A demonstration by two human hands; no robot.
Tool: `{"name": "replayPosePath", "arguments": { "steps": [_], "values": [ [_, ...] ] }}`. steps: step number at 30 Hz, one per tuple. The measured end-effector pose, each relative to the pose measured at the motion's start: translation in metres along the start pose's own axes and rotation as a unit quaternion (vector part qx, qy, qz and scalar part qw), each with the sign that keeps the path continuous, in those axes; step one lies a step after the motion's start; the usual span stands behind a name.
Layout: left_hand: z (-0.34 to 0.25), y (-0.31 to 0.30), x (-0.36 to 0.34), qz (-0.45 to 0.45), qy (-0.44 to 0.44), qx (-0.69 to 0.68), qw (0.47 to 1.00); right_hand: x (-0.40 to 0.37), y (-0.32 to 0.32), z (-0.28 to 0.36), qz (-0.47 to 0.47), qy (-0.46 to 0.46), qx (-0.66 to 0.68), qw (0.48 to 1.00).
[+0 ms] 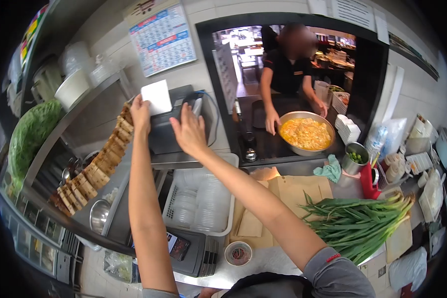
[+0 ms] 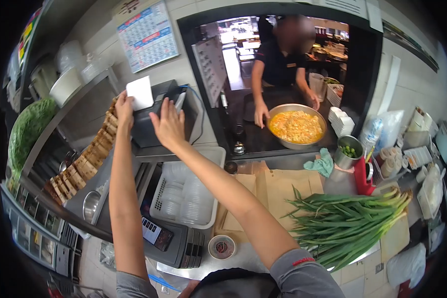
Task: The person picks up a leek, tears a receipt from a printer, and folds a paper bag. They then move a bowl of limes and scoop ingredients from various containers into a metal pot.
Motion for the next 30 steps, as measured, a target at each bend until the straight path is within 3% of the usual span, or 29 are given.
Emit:
{"name": "replayPosePath", "arguments": {
  "steps": [6, 9, 13, 14, 24, 30],
  "values": [
    [0.009, -0.002, 0.006, 0.010, 0.023, 0.001, 1.000, -0.001, -0.002, -0.001, 0.011, 0.014, -0.001, 1.000],
    [0.005, 0.002, 0.005, 0.012, 0.029, 0.096, 0.995, -0.002, 0.000, -0.001, 0.024, 0.018, 0.003, 1.000],
    [-0.022, 0.012, -0.011, -0.018, 0.103, 0.230, 0.968, -0.001, 0.001, -0.001, 0.026, 0.019, -0.001, 0.999],
    [-0.025, 0.013, -0.012, -0.017, 0.102, 0.258, 0.961, -0.001, -0.001, -0.001, -0.006, 0.012, -0.003, 1.000],
    [-0.033, 0.015, -0.023, -0.082, 0.115, 0.378, 0.915, 0.000, 0.001, 0.000, -0.002, 0.004, -0.002, 1.000],
    [-0.033, 0.019, -0.032, -0.035, 0.200, 0.424, 0.883, -0.001, 0.005, -0.002, -0.047, -0.012, 0.030, 0.998]
  ]
}}
Point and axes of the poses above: each hand's wrist, its own x-axis towards the middle knuckle, its own y-axis out of the palm, z = x × y, the point moved 9 cm from there along x, towards the middle knuckle, and after that the axes turned 6 degrees about -x, right-handed, at the moved point
